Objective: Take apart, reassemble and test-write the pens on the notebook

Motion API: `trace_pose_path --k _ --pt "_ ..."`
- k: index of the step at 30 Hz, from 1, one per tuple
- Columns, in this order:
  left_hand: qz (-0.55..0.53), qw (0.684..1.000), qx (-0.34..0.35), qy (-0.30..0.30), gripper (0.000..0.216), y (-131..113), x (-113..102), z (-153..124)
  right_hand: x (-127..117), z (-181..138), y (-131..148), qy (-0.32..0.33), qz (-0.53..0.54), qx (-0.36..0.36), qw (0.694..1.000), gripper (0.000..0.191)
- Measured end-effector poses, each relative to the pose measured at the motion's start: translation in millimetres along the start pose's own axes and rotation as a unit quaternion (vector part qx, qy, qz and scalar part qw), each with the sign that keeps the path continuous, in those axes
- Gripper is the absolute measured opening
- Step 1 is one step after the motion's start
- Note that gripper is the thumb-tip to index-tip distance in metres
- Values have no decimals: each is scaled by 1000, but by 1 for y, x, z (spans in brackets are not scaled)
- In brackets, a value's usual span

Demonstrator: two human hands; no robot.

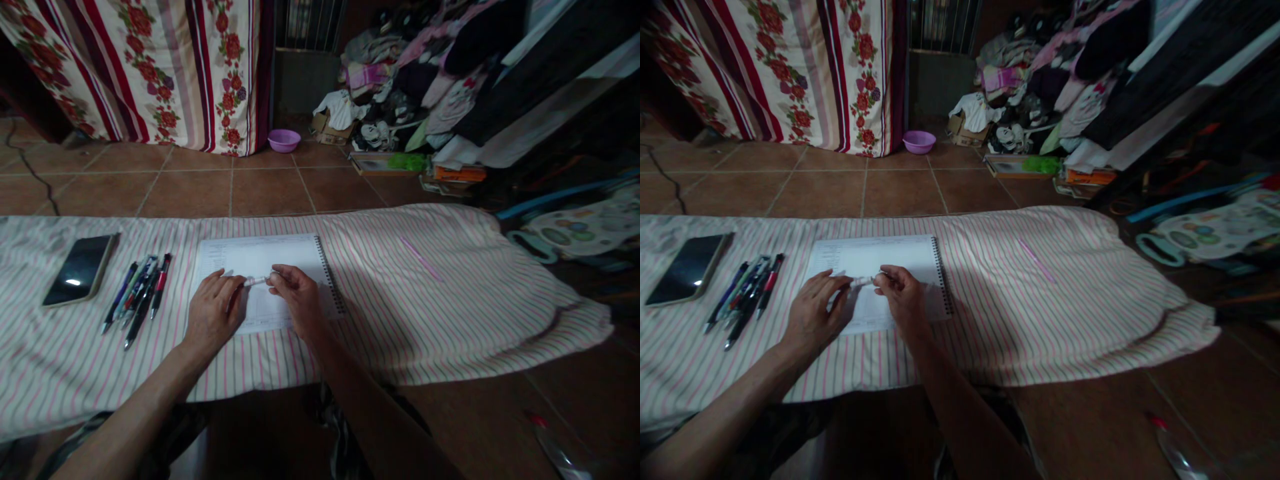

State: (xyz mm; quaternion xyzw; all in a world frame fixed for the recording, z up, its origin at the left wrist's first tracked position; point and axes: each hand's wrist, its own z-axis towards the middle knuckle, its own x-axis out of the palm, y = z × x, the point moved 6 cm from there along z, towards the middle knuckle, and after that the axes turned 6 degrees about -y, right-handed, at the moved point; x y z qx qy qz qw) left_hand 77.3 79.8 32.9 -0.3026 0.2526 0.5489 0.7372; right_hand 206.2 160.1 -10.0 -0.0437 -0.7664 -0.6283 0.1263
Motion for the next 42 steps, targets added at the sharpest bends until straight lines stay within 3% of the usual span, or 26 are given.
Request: trace_pose_path --k 13,22,36,40,42 --pt "-14 1000 -1 13 16 1 4 -2 -1 4 -4 -19 -14 -9 1000 25" --pt "-22 1000 -12 11 16 2 4 -1 4 3 -10 -2 80 42 996 32" --pt "-28 999 -22 34 17 0 6 0 3 8 -14 -3 21 -3 1000 27" --pt "-124 985 -119 19 16 -9 -3 -5 0 11 -12 -9 7 -16 1000 26" --pt "-249 941 -226 45 15 -17 3 -15 -2 12 -12 -15 10 -18 1000 26"
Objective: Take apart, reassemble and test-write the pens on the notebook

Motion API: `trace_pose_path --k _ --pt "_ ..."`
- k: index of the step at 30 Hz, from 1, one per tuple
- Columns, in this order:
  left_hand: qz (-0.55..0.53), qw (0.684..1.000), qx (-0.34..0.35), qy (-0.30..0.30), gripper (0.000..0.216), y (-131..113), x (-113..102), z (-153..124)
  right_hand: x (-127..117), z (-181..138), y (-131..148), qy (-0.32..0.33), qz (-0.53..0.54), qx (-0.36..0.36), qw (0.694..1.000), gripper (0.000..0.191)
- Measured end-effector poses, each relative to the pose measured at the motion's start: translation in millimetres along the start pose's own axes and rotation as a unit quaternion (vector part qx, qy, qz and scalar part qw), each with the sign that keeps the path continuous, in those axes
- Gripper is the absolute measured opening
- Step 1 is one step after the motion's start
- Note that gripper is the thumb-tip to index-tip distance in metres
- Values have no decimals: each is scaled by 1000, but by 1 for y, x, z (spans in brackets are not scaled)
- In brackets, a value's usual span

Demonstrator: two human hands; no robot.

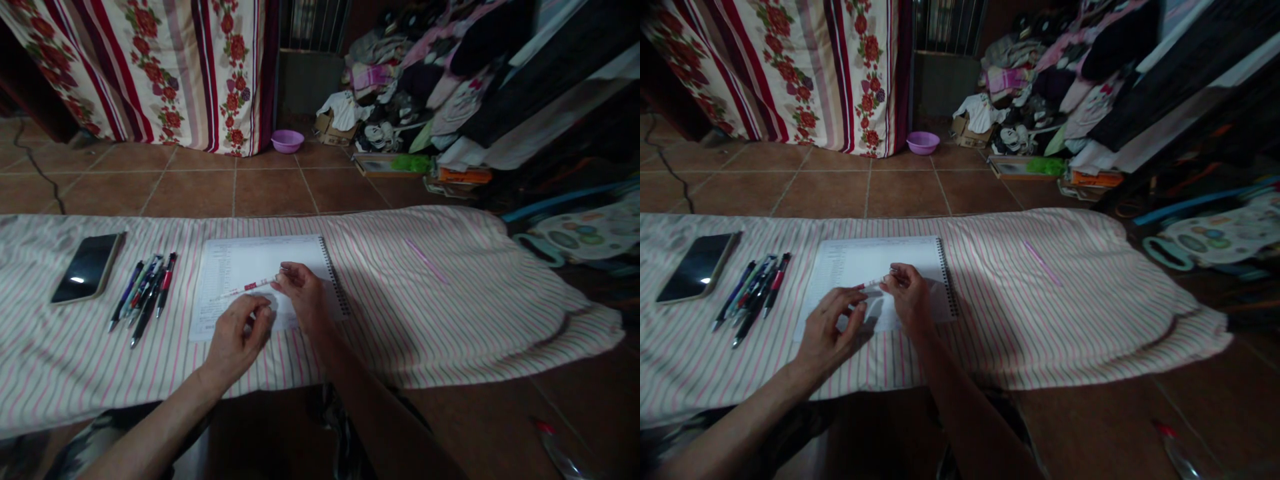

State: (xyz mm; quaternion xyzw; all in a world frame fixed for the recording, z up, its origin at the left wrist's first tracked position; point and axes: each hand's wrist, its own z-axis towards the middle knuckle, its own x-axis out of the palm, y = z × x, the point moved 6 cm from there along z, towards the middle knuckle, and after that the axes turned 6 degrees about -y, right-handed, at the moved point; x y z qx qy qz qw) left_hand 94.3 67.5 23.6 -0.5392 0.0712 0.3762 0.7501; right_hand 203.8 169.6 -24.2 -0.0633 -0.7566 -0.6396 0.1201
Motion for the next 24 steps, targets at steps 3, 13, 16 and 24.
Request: trace_pose_path --k 3,13,16,24 --pt "-292 916 -262 86 30 6 32 -22 0 1 1 -2 5 -1 1000 26" --pt "-650 563 -507 -57 15 6 50 -14 5 -3 5 27 9 -3 1000 28" --pt "-657 540 -521 -78 19 8 50 -11 5 -4 5 38 -11 -7 999 29" --pt "-632 582 -495 -131 18 17 47 -2 4 -5 9 48 -86 -58 993 29"
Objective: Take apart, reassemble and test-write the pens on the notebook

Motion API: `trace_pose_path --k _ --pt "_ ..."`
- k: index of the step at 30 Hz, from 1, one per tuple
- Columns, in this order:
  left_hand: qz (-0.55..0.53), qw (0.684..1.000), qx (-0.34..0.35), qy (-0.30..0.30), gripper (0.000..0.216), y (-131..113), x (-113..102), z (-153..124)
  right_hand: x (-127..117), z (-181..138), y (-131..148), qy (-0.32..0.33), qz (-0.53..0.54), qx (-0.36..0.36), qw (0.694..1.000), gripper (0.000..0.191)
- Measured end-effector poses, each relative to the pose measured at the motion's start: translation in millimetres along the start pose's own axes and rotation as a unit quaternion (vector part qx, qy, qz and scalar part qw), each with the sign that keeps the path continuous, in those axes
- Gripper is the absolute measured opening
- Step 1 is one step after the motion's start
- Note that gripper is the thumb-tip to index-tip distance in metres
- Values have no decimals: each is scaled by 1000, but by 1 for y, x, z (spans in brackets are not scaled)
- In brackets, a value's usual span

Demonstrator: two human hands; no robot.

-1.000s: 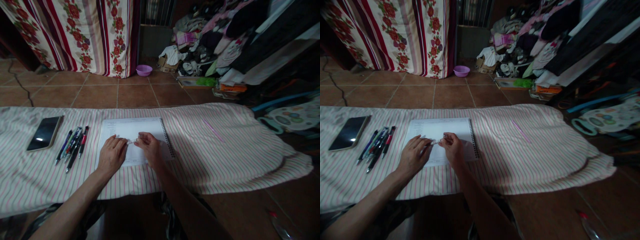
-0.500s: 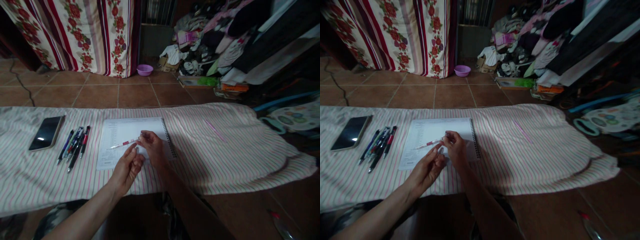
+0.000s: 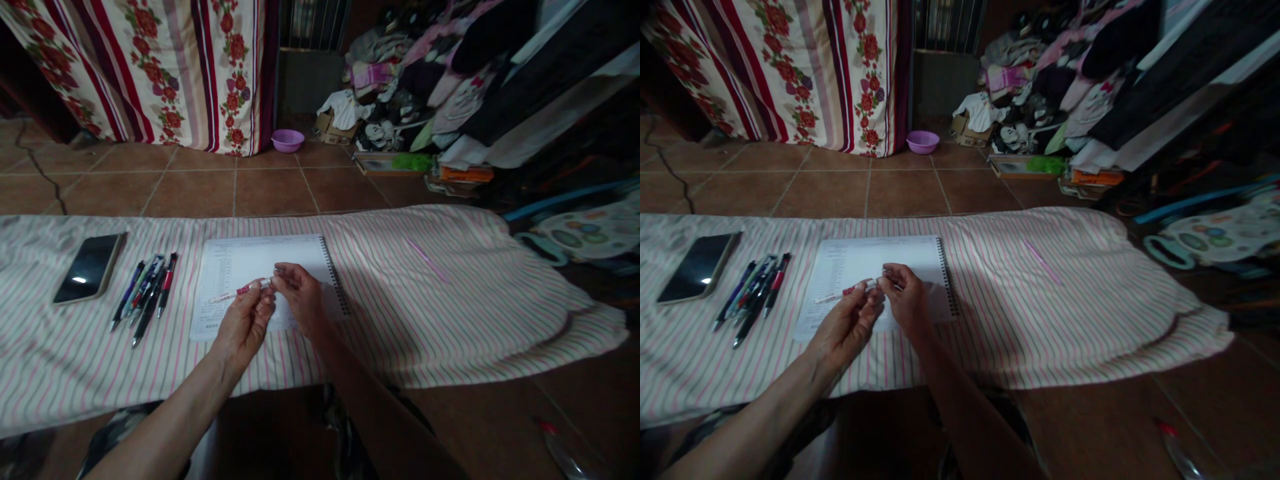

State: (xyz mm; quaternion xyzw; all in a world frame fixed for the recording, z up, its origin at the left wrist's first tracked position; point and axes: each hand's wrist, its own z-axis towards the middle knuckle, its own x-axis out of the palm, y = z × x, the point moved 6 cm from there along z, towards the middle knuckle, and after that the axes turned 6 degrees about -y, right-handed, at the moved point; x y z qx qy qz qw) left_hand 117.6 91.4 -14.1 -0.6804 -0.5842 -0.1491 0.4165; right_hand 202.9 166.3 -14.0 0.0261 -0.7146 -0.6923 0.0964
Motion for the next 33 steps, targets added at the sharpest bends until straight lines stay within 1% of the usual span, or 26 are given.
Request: trace_pose_path --k 3,5,8,14,18,22,28,33 --pt "38 999 24 -14 14 -4 -4 2 0 0 0 0 -9 -15 1000 28" --pt "46 998 29 -23 12 -6 -6 2 0 1 -1 -1 -8 -19 1000 28" --pt "32 998 30 -34 15 -9 -6 2 1 1 -1 -4 -9 -21 1000 27" --pt "7 998 54 -22 24 -13 -1 2 1 1 -1 -1 -24 -34 999 26" --pt "3 998 55 -26 27 -13 -1 2 2 0 1 8 -24 -26 999 27" --pt "2 997 65 -43 27 -13 -2 2 3 -1 3 8 -29 -20 999 27" --pt "43 993 83 -75 25 -16 -2 -2 6 -4 4 19 -41 -31 999 25" --pt "50 987 104 -115 26 -23 -5 -5 9 -5 2 21 -27 -24 999 24"
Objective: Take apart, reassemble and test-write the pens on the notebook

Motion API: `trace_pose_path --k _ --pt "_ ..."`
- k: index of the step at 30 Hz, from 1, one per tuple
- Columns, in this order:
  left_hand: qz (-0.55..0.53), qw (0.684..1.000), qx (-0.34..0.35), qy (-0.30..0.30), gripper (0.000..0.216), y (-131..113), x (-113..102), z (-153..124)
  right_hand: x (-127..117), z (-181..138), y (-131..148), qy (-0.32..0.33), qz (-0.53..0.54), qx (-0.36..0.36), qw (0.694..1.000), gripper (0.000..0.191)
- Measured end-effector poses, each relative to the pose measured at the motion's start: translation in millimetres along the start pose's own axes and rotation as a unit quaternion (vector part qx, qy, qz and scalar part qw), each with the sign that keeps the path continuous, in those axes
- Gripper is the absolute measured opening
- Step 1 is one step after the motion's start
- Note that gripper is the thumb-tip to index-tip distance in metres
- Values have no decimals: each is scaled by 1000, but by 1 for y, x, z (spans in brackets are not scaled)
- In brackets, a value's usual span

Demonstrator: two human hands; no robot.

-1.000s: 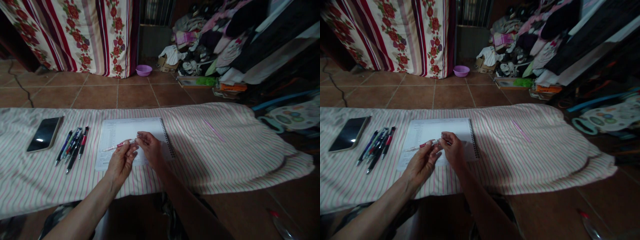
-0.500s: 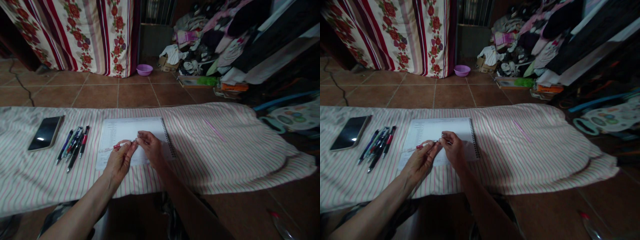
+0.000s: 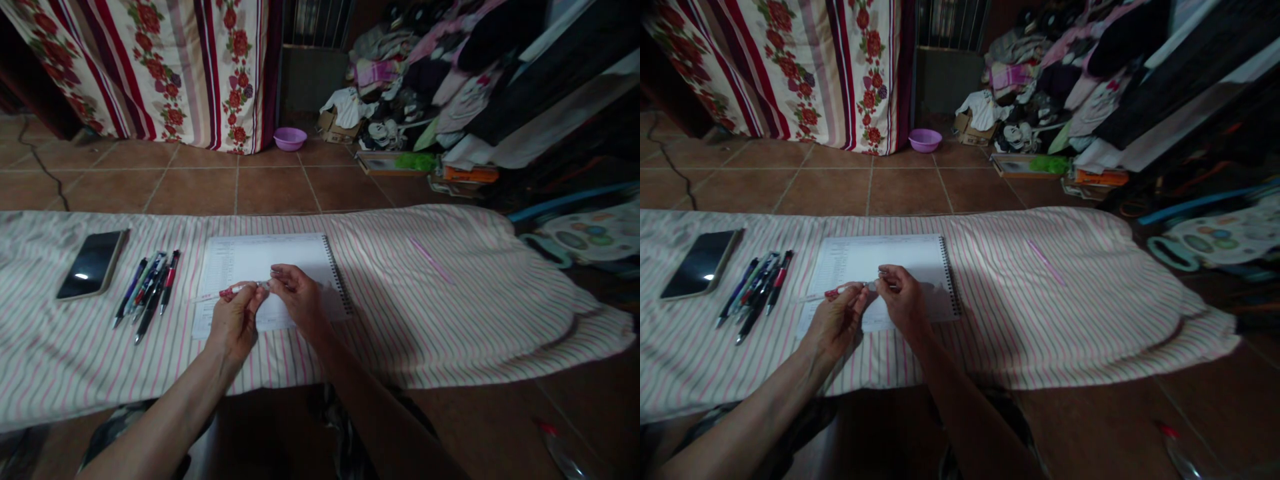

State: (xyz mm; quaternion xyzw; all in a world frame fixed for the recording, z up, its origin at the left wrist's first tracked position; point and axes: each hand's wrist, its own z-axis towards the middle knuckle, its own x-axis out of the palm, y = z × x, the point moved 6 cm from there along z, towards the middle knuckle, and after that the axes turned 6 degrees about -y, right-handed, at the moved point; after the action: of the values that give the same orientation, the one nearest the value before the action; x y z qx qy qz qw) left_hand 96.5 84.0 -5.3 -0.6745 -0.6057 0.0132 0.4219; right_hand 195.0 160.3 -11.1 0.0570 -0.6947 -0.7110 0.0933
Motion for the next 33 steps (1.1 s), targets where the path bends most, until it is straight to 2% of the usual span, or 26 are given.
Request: trace_pose_path --k 3,6,9,12,15,22,29,33 --pt "-7 1000 25 -7 25 -7 -4 6 -1 2 -2 -16 45 26 999 25" --pt "-6 999 45 12 23 -13 -5 11 -4 3 -3 -36 82 72 993 27" --pt "-5 998 53 14 23 -18 -7 13 -1 0 1 -13 109 114 987 28" --pt "-4 999 54 6 25 -21 -8 11 1 -3 8 9 111 124 986 26" --pt "-1 999 51 5 26 -23 -7 10 2 -3 10 5 96 108 989 23" --pt "6 999 46 12 27 -24 -7 9 2 -1 13 -1 12 21 1000 15" --pt "8 999 41 3 25 -22 -9 10 1 -3 20 -12 -44 -35 998 11" --pt "12 999 41 0 22 -21 -10 12 3 -7 30 -6 -100 -92 991 8"
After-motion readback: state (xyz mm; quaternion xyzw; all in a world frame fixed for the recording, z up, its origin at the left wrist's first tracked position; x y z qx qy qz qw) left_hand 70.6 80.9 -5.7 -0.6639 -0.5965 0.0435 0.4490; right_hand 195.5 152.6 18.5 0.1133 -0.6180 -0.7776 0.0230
